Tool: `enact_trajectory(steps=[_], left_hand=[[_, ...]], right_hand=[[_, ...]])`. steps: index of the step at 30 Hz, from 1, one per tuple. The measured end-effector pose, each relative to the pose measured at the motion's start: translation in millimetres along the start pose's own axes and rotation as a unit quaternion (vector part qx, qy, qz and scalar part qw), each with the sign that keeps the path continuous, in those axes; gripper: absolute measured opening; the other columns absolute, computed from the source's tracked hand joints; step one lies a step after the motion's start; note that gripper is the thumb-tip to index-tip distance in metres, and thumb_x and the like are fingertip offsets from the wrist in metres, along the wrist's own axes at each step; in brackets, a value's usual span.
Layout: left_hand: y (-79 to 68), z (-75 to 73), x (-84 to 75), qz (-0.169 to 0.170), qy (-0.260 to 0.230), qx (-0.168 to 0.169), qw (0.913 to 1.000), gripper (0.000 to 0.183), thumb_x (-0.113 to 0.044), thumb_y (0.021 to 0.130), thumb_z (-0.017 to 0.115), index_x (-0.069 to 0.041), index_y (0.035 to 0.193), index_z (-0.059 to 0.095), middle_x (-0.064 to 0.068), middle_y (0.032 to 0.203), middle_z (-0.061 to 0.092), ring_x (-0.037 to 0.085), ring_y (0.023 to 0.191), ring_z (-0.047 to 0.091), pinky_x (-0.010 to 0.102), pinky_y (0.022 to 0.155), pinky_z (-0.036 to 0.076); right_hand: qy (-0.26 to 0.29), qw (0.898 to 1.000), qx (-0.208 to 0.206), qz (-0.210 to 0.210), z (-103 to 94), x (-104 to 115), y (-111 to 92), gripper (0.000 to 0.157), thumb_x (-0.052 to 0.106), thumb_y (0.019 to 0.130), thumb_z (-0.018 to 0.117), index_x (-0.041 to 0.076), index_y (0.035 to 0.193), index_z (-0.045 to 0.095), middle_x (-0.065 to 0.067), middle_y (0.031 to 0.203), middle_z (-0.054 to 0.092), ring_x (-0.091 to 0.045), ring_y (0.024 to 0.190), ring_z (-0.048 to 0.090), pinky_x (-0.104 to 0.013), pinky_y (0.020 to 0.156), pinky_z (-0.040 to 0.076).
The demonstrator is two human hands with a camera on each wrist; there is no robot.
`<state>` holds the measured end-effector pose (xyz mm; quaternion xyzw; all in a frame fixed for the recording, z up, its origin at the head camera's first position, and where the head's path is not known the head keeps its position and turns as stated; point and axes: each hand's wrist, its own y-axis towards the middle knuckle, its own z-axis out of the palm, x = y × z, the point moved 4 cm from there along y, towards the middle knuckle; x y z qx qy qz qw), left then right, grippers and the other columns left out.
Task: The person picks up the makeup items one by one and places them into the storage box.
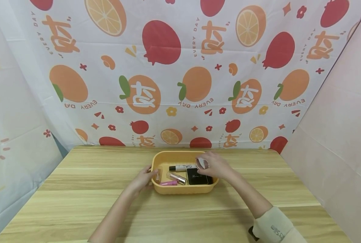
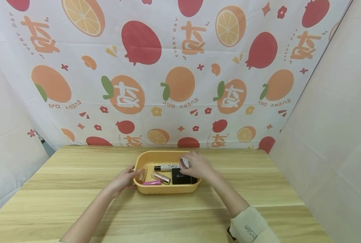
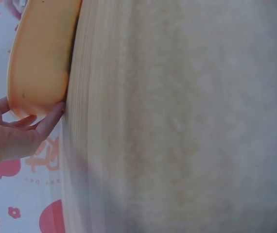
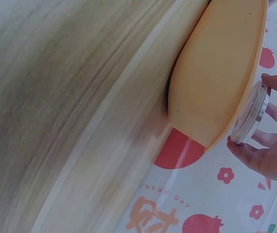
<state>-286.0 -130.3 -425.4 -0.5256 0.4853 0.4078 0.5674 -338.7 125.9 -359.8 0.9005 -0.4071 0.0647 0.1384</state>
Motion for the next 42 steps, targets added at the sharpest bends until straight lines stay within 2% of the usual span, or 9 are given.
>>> enact_trajectory(steps=[5,12,20,32,38,42], left_hand=[[0.8,0.1,-0.4,0.001,0.002,-0.002,1.0,0.057,-0.015,0.099,0.04,0.009,0.142,0.011,0.037,0.139,0.017,0.048,0.123,0.03,0.052,0.091,0.04],[2.1,-0.5,0.7,0.002,0.004,-0.004,1.0,0.056,-0.013,0.098,0.04,0.009,0.142,0.012,0.036,0.14,0.018,0.047,0.122,0.032,0.052,0.091,0.041],[2.9,-0.4,0.7,0.005,0.006,-0.003,1.0,0.056,-0.014,0.098,0.041,0.01,0.141,0.012,0.037,0.139,0.016,0.049,0.124,0.027,0.053,0.091,0.04],[4.0,-0.9,3.1,0.006,0.004,-0.008,0.9999,0.055,-0.012,0.098,0.041,0.009,0.141,0.015,0.036,0.14,0.018,0.049,0.124,0.028,0.053,0.091,0.041],[3.2,-1.2,2.7,0.007,0.012,-0.007,0.9999,0.055,-0.013,0.098,0.041,0.01,0.141,0.015,0.037,0.139,0.018,0.05,0.125,0.024,0.054,0.091,0.039],[3.0,-1.0,2.3,0.007,0.007,-0.005,0.9999,0.055,-0.013,0.098,0.041,0.009,0.141,0.014,0.037,0.139,0.018,0.05,0.125,0.023,0.054,0.091,0.039]], right_hand=[[0.001,1.0,0.01,0.0,4.3,3,2,0.049,0.034,0.077,0.072,0.014,0.12,0.06,-0.007,0.118,0.056,-0.024,0.108,0.049,-0.043,0.082,0.047],[0.004,1.0,0.019,-0.003,8.7,5,3,0.048,0.034,0.078,0.071,0.014,0.12,0.06,-0.009,0.122,0.054,-0.027,0.109,0.05,-0.043,0.072,0.049],[0.001,1.0,0.011,-0.022,11.3,10,2,0.046,0.034,0.077,0.071,0.015,0.118,0.06,-0.009,0.121,0.055,-0.028,0.111,0.049,-0.047,0.083,0.046],[0.014,0.999,0.02,-0.028,16.9,11,2,0.049,0.034,0.076,0.073,0.014,0.119,0.06,-0.009,0.122,0.054,-0.029,0.117,0.044,-0.048,0.087,0.044],[0.017,0.999,0.049,-0.007,20.5,10,0,0.052,0.04,0.081,0.069,0.017,0.126,0.056,-0.011,0.128,0.049,-0.03,0.117,0.044,-0.049,0.083,0.045],[0.023,0.999,0.045,0.0,17.7,9,0,0.049,0.038,0.084,0.065,0.016,0.127,0.055,-0.011,0.129,0.049,-0.03,0.117,0.044,-0.05,0.085,0.044]])
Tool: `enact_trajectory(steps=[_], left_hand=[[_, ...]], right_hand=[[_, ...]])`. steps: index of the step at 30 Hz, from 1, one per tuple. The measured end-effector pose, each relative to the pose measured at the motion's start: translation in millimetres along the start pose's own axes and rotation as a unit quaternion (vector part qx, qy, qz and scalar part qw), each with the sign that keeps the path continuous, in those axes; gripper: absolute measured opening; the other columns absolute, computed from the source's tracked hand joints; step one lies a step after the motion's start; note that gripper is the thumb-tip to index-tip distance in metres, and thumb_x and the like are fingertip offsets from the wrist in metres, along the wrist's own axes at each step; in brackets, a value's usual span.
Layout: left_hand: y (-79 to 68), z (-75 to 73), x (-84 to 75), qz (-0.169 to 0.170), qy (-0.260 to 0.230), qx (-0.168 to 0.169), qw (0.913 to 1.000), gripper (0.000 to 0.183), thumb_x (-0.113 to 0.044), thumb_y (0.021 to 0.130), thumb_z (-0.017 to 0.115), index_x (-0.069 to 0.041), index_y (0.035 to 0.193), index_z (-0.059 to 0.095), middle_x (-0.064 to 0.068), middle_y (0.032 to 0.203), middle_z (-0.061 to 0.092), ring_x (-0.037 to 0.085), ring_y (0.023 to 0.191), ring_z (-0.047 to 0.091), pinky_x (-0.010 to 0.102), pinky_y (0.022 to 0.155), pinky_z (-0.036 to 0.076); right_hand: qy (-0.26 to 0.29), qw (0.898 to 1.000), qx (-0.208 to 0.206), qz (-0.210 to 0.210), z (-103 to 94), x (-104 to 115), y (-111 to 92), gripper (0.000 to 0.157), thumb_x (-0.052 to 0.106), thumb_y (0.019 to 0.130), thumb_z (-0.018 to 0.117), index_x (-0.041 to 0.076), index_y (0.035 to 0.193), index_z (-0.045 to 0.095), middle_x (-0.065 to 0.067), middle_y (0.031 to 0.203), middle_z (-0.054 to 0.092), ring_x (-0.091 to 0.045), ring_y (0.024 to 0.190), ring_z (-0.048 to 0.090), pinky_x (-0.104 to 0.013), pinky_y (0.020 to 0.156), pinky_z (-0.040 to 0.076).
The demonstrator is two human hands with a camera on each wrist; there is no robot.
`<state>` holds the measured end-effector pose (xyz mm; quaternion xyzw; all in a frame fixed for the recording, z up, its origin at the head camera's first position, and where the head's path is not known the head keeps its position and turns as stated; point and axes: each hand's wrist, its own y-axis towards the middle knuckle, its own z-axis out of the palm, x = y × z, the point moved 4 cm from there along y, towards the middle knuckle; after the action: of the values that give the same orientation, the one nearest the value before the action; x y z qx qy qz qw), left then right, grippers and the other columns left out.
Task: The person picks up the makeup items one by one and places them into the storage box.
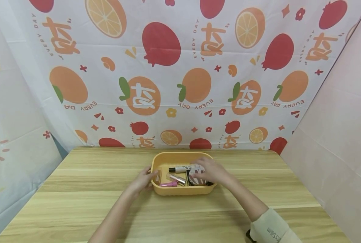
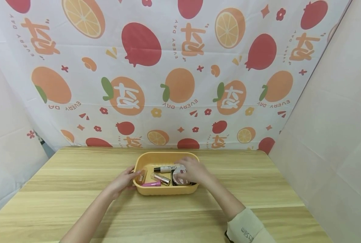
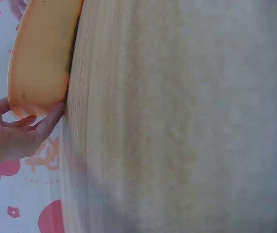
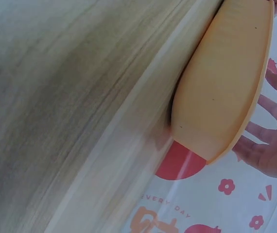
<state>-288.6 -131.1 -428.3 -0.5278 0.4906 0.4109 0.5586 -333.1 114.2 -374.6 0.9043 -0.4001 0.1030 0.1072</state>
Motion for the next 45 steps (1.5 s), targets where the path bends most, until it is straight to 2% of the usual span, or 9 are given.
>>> enact_trajectory(steps=[12,22,30,36,41,45], left_hand=[[0.4,-0.9,0.8,-0.001,-0.001,-0.003,1.0,0.055,-0.013,0.098,0.041,0.009,0.141,0.015,0.036,0.14,0.018,0.049,0.125,0.024,0.054,0.091,0.04],[0.8,0.4,-0.3,0.004,-0.007,-0.004,1.0,0.054,-0.012,0.098,0.041,0.01,0.14,0.016,0.036,0.138,0.021,0.048,0.123,0.03,0.052,0.09,0.041],[-0.6,1.9,0.6,0.005,-0.001,-0.004,1.0,0.054,-0.013,0.098,0.041,0.01,0.14,0.017,0.037,0.138,0.02,0.049,0.123,0.029,0.052,0.09,0.041],[-1.1,2.7,0.2,0.001,-0.001,-0.001,1.0,0.055,-0.013,0.098,0.042,0.009,0.141,0.015,0.036,0.139,0.019,0.049,0.124,0.027,0.053,0.091,0.04],[0.0,2.7,-2.1,0.001,-0.006,-0.003,1.0,0.055,-0.013,0.098,0.042,0.009,0.141,0.016,0.036,0.139,0.02,0.049,0.124,0.028,0.053,0.091,0.04],[-1.8,-1.2,1.2,0.004,-0.012,0.002,0.9999,0.057,-0.017,0.098,0.043,0.01,0.14,0.016,0.036,0.138,0.023,0.049,0.124,0.029,0.051,0.09,0.042]], right_hand=[[-0.009,1.0,-0.023,-0.013,-2.2,-2,0,0.044,0.033,0.085,0.065,0.015,0.124,0.058,-0.011,0.125,0.052,-0.03,0.113,0.049,-0.047,0.087,0.044],[0.012,1.0,-0.026,-0.007,-8.0,-5,-7,0.043,0.031,0.086,0.065,0.015,0.125,0.056,-0.011,0.129,0.049,-0.032,0.11,0.049,-0.045,0.076,0.049],[0.006,1.0,-0.029,-0.005,-8.6,-11,-13,0.043,0.03,0.085,0.066,0.015,0.124,0.057,-0.012,0.127,0.051,-0.032,0.109,0.05,-0.047,0.078,0.048],[0.004,1.0,-0.026,0.013,-11.5,-14,-16,0.042,0.032,0.086,0.064,0.017,0.125,0.057,-0.008,0.127,0.052,-0.032,0.115,0.046,-0.049,0.084,0.046],[0.033,0.998,-0.043,0.029,-17.5,-22,-18,0.039,0.029,0.087,0.064,0.018,0.123,0.058,-0.008,0.128,0.051,-0.032,0.121,0.042,-0.053,0.09,0.041],[0.056,0.995,-0.06,0.052,-23.9,-35,-21,0.041,0.031,0.087,0.064,0.014,0.124,0.058,-0.011,0.128,0.05,-0.032,0.117,0.045,-0.054,0.09,0.04]])
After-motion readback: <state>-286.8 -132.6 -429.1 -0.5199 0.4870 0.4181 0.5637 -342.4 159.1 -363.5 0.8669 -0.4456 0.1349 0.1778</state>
